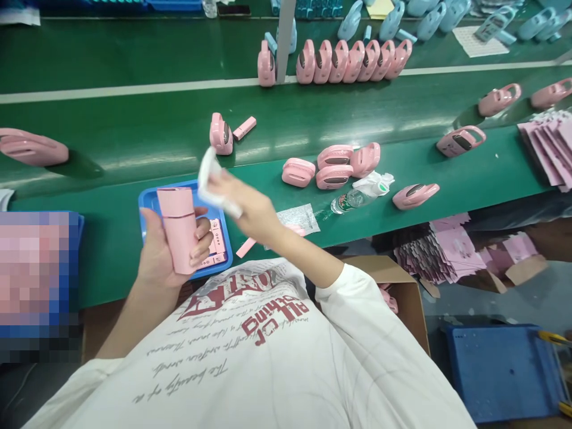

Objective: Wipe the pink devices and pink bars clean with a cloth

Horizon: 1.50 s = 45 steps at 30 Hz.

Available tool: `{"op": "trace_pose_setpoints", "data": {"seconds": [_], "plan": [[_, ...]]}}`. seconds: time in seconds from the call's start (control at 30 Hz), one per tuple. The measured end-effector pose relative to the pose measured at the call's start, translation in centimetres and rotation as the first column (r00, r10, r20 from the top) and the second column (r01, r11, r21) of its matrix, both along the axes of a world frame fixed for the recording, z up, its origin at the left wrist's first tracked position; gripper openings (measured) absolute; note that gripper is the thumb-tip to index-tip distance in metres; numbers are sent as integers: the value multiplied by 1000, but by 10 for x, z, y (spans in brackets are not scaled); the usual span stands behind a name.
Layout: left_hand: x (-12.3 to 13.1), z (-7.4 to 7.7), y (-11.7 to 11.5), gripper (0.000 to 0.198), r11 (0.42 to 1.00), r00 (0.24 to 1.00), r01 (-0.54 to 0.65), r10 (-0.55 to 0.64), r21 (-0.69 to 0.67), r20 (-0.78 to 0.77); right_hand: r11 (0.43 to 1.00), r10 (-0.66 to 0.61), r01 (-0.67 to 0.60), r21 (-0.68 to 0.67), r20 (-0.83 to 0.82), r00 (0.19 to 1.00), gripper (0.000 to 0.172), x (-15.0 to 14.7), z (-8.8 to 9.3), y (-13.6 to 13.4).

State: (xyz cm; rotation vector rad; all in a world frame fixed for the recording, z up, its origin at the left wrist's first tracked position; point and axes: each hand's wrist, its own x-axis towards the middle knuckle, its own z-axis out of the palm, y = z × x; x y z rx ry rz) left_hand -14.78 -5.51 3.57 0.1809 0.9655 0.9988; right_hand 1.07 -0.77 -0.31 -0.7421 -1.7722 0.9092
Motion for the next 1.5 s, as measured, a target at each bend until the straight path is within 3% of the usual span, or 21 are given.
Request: {"op": "trace_pose_setpoints", "data": {"seconds": [0.07,0.13,0.27,0.37,0.43,0.53,0.57,0.63,0.7,0.83,0.9,0.97,1.0,1.03,1.1,1.13,1.17,1.23,1.27,1.37,1.5], "plan": [[1,2,0,53,996,999,15,-18,87,31,909,-273,183,-375,-203,940,32,4,0,15],[3,2,0,52,994,999,21,-26,111,37,779,-438,152,-609,-354,826,35,5,1,22],[4,-3,1,49,998,999,20,-22,57,39,702,-486,8,-712,-471,736,30,3,4,16],[4,-4,0,50,993,990,86,-94,80,106,725,-471,64,-686,-425,773,27,-2,5,4],[6,-5,-1,50,991,987,103,-112,81,113,806,-369,109,-581,-350,861,28,-8,5,-4],[9,-9,-1,51,996,994,90,-89,4,-68,988,-56,34,-149,-148,987,33,-17,3,-14],[10,-11,-1,53,996,984,77,-81,-35,-160,998,47,-46,31,-49,998,35,-19,2,-16],[9,-16,-1,48,994,956,61,-84,-89,-281,921,187,-229,315,157,970,37,-19,-4,-18],[6,-21,-1,38,990,960,104,-124,-93,-250,838,222,-340,426,303,927,39,-16,-11,-13],[0,-27,-1,47,971,971,237,-236,-15,42,939,105,-222,263,395,913,41,-8,-15,-2],[-2,-29,0,47,982,974,189,-183,-32,131,919,193,-318,231,439,877,40,-6,-13,-3],[-4,-31,2,46,993,983,102,-91,-58,159,829,335,-491,268,464,820,38,-6,-11,-6],[-5,-31,3,49,995,982,93,-84,-47,168,820,365,-510,260,448,816,37,-5,-12,-5],[-6,-31,4,54,994,978,112,-107,-14,177,867,343,-449,214,397,851,37,-4,-14,-2],[-8,-29,6,61,979,964,188,-200,78,174,994,108,-105,-25,191,976,35,1,-21,7],[-8,-27,7,61,969,958,219,-236,115,163,976,-65,78,-204,68,996,35,4,-25,14],[-8,-26,8,60,961,954,239,-259,139,150,906,-223,192,-377,-42,974,35,6,-30,19],[-7,-24,9,55,962,963,227,-245,152,111,774,-402,220,-594,-193,895,36,8,-37,26],[-5,-23,10,52,966,969,216,-230,145,89,749,-422,193,-634,-233,876,36,7,-39,26],[1,-25,10,44,985,987,158,-158,63,-2,773,-353,140,-618,-237,905,37,-1,-36,12],[7,-35,10,40,989,976,127,-139,-79,-167,932,-24,-5,-362,-75,997,38,-11,-27,-12]]}}
